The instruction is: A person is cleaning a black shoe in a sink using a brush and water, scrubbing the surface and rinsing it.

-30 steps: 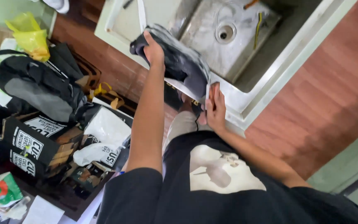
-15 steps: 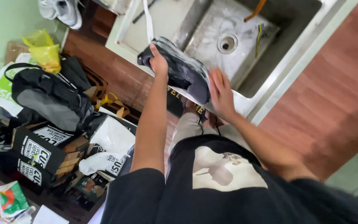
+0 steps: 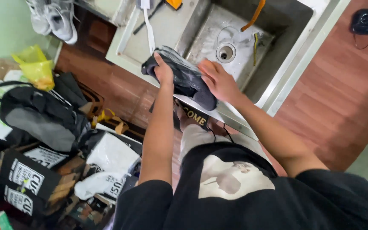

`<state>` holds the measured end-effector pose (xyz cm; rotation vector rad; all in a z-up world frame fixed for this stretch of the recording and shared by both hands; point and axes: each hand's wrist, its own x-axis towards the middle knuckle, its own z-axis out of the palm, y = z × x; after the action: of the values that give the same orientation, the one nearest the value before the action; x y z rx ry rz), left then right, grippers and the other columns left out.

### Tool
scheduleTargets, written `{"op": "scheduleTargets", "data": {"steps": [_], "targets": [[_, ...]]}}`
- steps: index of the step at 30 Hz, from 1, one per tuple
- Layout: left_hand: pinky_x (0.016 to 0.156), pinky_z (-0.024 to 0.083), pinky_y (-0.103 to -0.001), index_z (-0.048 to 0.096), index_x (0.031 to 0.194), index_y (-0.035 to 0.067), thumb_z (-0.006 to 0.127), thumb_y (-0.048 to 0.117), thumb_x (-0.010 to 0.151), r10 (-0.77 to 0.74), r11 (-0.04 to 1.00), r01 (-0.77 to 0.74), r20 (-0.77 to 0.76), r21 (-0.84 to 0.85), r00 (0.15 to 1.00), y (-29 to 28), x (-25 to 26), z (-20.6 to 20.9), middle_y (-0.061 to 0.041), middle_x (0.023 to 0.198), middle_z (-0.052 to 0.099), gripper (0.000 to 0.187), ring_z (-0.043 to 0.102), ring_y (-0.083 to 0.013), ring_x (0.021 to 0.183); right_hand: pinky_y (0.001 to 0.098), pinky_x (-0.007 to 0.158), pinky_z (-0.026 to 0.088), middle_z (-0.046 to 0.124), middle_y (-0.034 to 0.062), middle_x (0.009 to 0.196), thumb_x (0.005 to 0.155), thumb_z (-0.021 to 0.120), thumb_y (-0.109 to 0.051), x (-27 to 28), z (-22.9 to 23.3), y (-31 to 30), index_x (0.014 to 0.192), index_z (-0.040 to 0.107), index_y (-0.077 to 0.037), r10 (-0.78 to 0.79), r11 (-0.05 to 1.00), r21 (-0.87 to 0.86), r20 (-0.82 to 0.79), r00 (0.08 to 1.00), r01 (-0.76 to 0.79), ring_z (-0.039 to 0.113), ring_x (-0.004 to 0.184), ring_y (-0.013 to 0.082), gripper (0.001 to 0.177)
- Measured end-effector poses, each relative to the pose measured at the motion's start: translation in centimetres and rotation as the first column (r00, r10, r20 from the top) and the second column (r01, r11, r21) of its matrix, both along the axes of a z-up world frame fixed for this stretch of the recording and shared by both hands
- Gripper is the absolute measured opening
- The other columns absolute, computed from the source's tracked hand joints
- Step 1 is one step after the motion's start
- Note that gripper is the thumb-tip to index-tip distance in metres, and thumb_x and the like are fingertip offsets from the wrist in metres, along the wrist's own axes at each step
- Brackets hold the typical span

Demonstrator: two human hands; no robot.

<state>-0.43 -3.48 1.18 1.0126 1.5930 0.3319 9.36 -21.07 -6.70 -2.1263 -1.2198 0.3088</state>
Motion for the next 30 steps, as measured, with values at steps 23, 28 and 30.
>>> {"op": "scheduleTargets", "data": {"steps": [23,28,30], "targets": [[0.122,0.018,-0.039,0.044,0.137,-0.008,0.029,0.080,0.087,0.034,0.983,-0.006,0.150,-0.182,0.988,2.1,-3.5,-6.7,-0.025,0.146,0.042,0.103,0.033,-0.0299,0.142,0.0460,0.093,0.048,0.067,0.0194,0.117,0.086,0.074,-0.017,0.3,8.7,0.6,0.126,0.065,-0.015,0.156,0.985,-0.004,-0.379,0.912,-0.171,0.063,0.109,0.0397,0.041],[0.122,0.018,-0.040,0.045,0.136,-0.009,0.028,0.078,0.090,0.038,0.979,-0.003,0.164,-0.203,0.986,2.3,-4.0,-7.4,-0.027,0.144,0.043,0.100,0.034,-0.0306,0.141,0.0487,0.097,0.045,0.065,0.0242,0.117,0.089,0.071,-0.015,0.0,6.8,6.6,0.129,0.063,-0.013,0.190,0.979,0.026,-0.468,0.863,-0.202,0.060,0.113,0.0409,0.041],[0.121,0.019,-0.040,0.045,0.137,-0.008,0.029,0.077,0.090,0.050,0.976,-0.010,0.180,-0.219,0.982,1.8,-4.5,-7.0,-0.026,0.144,0.044,0.099,0.034,-0.0308,0.141,0.0481,0.098,0.045,0.066,0.0228,0.117,0.091,0.070,-0.015,-0.5,5.8,10.3,0.128,0.063,-0.012,0.230,0.972,0.070,-0.469,0.852,-0.224,0.061,0.113,0.0393,0.038]]}}
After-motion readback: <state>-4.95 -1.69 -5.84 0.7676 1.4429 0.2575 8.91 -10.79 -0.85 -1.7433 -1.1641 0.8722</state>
